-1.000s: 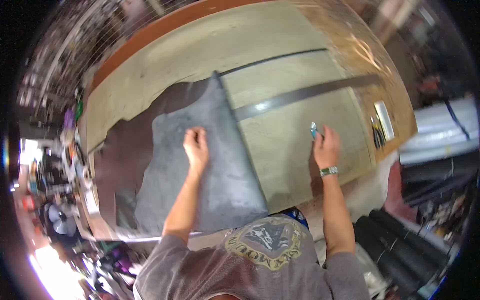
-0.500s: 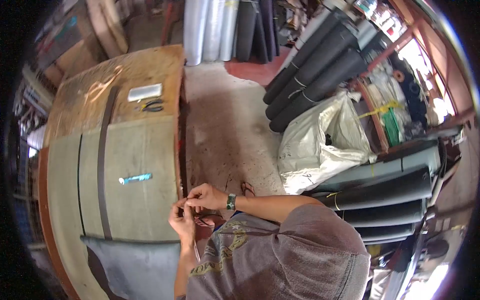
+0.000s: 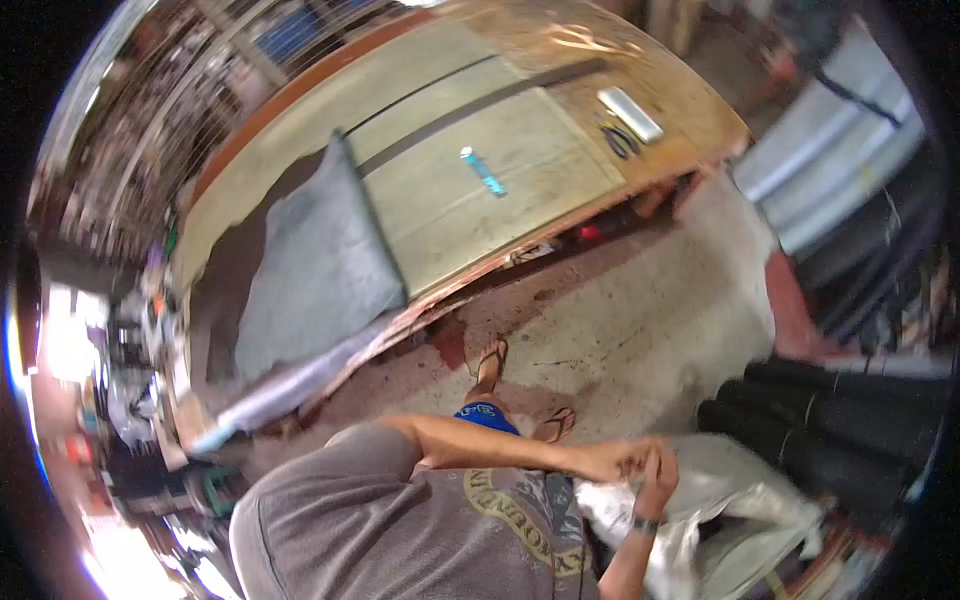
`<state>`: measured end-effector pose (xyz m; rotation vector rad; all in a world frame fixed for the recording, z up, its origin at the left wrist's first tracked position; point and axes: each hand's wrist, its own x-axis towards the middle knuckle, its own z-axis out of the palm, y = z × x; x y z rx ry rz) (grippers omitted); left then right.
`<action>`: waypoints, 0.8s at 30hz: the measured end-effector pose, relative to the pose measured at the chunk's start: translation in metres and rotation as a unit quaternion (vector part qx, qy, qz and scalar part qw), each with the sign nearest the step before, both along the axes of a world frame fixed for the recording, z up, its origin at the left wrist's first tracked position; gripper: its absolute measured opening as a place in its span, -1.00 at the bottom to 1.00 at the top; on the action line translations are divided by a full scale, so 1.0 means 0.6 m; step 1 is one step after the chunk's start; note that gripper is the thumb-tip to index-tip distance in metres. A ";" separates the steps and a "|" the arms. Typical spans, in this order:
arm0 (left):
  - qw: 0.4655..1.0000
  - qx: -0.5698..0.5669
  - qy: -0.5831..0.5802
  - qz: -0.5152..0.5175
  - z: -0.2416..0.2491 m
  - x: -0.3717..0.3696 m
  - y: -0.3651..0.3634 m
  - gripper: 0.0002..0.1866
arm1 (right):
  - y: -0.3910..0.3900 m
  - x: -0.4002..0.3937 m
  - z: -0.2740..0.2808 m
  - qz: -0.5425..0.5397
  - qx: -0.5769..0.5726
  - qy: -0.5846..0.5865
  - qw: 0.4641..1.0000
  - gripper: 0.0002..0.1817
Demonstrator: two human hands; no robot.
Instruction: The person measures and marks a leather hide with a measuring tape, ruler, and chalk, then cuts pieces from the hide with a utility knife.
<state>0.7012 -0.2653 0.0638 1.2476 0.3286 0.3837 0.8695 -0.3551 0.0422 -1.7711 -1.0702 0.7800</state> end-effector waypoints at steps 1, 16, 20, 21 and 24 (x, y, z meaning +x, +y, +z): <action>0.997 0.079 -0.002 -0.009 -0.006 0.020 -0.024 -0.11 | -0.050 0.057 -0.002 0.038 -0.079 0.097 0.991 -0.78; 0.871 0.092 0.398 0.273 -0.081 -0.455 -0.072 -0.57 | -0.178 0.126 -0.175 -0.078 -0.344 0.112 0.929 -0.61; 0.789 -0.058 0.286 0.540 -0.097 -0.635 -0.117 -0.63 | -0.103 -0.029 -0.191 0.046 -0.366 0.087 0.925 -0.56; 0.760 -0.125 0.209 0.603 -0.109 -0.676 -0.127 -0.60 | -0.085 -0.074 -0.193 0.078 -0.362 0.078 0.925 -0.55; 0.657 -0.288 0.025 0.696 -0.087 -0.788 -0.132 -0.46 | -0.012 -0.221 -0.186 0.194 -0.320 0.033 0.927 -0.51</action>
